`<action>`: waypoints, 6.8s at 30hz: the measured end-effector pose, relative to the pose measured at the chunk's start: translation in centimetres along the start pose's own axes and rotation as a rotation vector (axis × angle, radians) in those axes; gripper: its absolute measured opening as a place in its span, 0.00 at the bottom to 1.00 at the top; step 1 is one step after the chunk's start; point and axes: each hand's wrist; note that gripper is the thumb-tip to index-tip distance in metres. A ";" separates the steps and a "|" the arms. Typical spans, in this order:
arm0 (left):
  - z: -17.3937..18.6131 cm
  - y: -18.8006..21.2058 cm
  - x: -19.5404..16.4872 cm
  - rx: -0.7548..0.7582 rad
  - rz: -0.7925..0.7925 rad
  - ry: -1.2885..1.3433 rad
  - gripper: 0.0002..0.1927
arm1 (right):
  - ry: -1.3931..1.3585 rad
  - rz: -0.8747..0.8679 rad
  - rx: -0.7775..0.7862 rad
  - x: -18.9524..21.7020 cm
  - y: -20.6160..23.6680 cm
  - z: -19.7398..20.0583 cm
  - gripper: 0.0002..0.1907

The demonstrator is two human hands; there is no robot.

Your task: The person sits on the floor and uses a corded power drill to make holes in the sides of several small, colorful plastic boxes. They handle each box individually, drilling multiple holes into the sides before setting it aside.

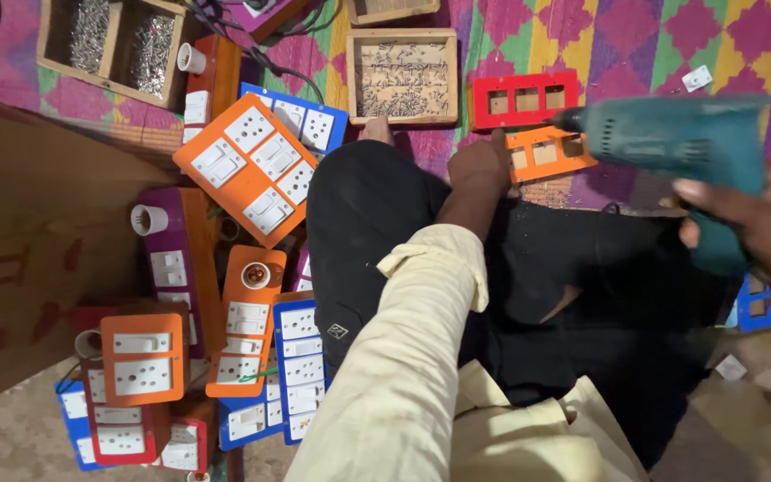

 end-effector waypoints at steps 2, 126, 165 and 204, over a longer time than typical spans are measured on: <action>0.3 0.3 -0.3 0.010 -0.007 -0.003 0.21 | -0.199 -0.005 -0.024 -3.3 0.8 1.3 0.25; 11.7 -11.1 -1.9 -0.534 -0.663 -0.619 0.30 | -1.084 -0.056 -0.118 -19.2 1.0 2.5 0.25; 3.8 -3.8 -4.2 -0.320 -0.344 -0.580 0.46 | -0.925 -0.107 0.067 -17.3 0.0 3.2 0.22; -0.8 -2.9 -2.3 -0.376 -0.162 -0.120 0.22 | 0.133 -0.035 -0.070 4.6 0.7 -1.9 0.19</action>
Point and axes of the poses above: each hand's wrist, its own y-axis away from the middle knuckle, its own z-axis out of the back of the hand, x = y × z, and after that the axes turned 1 degree about z, right-handed
